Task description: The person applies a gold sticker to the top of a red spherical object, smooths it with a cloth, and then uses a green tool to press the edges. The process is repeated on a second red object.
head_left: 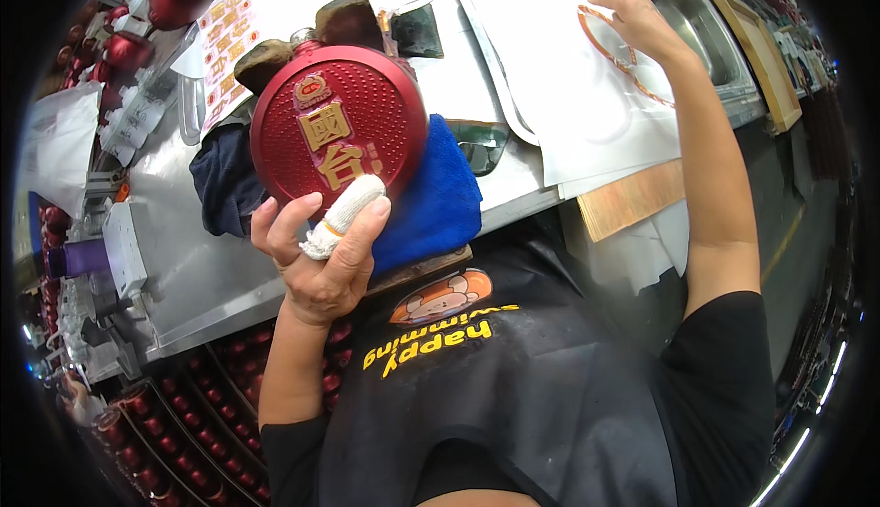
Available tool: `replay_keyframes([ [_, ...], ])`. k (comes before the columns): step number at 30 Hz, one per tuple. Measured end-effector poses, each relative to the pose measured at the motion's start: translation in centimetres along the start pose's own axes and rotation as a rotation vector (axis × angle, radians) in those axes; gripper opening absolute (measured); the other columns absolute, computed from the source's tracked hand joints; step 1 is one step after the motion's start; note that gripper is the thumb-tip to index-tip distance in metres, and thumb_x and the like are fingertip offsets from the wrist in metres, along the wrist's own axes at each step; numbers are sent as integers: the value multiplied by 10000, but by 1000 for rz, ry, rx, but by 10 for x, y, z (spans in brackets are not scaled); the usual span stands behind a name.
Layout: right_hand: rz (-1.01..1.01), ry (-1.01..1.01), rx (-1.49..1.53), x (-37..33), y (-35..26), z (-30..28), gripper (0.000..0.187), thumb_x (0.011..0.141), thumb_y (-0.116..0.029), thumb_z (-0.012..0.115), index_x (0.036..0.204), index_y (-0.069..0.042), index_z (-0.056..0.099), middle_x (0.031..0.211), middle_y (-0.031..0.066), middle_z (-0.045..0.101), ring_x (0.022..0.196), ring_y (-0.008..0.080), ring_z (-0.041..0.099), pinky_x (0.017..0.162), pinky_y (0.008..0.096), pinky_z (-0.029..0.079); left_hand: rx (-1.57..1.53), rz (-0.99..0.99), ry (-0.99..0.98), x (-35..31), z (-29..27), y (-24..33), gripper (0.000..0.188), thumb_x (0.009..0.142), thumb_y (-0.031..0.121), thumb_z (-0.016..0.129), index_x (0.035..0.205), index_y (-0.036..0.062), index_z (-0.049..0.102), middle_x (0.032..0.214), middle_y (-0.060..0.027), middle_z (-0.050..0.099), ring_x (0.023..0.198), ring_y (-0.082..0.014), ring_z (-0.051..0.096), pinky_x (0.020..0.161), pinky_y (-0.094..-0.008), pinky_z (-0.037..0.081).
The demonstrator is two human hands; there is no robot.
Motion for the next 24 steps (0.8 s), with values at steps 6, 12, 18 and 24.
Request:
replay_keyframes([
  [6, -211, 116, -242, -2, -12, 8, 345, 896, 49, 643, 1182, -101, 764, 1325, 97, 626, 1256, 286, 594, 1025, 407, 536, -53, -47, 34, -7, 3, -1, 360, 825, 109, 710, 1131, 269, 812, 1179, 66, 685, 1180, -213, 505, 1119, -465, 296],
  [12, -317, 145, -199, 8, -25, 0, 72, 872, -36, 687, 941, -46, 705, 1287, 95, 629, 1225, 310, 598, 943, 425, 558, 20, -8, -5, 5, -3, 4, 344, 831, 122, 722, 1133, 262, 809, 1159, 57, 693, 1163, -222, 511, 1102, -469, 317],
  [18, -381, 262, -63, -12, -32, -43, 121, 872, -7, 693, 941, -33, 597, 1304, 110, 602, 1284, 320, 553, 1056, 418, 483, -403, -119, -62, 61, -13, 29, 329, 836, 140, 739, 1163, 130, 780, 1184, -46, 733, 1081, -265, 547, 1035, -438, 388],
  [24, -401, 354, 30, -48, -86, -133, 84, 940, -98, 647, 907, -31, 609, 1326, 129, 633, 1197, 275, 633, 1015, 414, 514, -1019, -517, -226, 134, 95, 89, 604, 921, 248, 713, 1423, -21, 511, 1310, -248, 613, 1176, -369, 561, 1037, -442, 443],
])
Point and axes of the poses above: each hand's wrist, its own x-axis towards the middle knuckle, its own z-axis out of the palm, y = z × x, the point moved 5 cm from there along x, towards the middle knuckle
